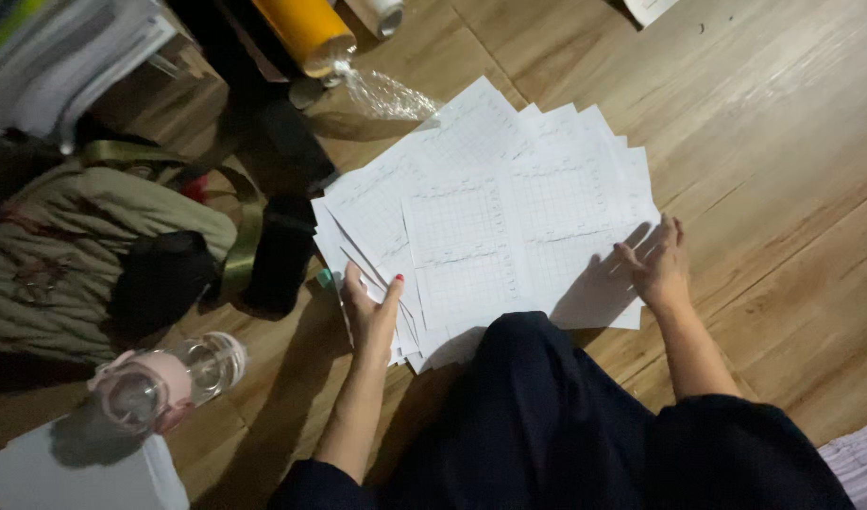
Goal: The person sits on the floor and sorts through a stack of printed papers. They pick up sheets, flip through them, and place them into separate piles on the floor.
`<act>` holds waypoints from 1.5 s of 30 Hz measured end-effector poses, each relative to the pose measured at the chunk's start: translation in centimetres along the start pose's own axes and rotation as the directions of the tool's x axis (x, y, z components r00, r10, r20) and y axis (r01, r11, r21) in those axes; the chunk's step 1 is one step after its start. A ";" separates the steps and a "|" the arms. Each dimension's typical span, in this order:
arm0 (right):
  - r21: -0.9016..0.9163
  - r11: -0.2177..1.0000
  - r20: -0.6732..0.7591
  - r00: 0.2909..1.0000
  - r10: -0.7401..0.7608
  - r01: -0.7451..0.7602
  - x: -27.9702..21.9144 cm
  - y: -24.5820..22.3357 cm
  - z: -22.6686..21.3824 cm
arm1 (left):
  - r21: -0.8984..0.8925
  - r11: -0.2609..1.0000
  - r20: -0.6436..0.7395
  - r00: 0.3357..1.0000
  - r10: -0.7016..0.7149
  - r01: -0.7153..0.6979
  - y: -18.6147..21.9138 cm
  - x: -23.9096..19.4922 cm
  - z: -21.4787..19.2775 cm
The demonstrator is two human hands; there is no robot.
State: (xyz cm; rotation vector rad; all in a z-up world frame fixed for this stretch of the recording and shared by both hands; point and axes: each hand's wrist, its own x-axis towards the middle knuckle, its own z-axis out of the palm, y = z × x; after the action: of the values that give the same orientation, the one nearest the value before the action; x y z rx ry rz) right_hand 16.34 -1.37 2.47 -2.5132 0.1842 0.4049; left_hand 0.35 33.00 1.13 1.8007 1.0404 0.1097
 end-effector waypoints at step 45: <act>0.211 0.958 -0.464 0.883 -0.074 0.191 -15.9 14.0 0.9 | -0.057 0.911 0.271 0.872 0.407 -0.408 14.2 -2.9 -0.3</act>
State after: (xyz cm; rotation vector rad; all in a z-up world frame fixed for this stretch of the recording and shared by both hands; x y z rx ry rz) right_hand -1.97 -11.70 -0.40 -2.3088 0.2234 -0.2574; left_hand 6.88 29.53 13.60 1.9494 0.4505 0.1078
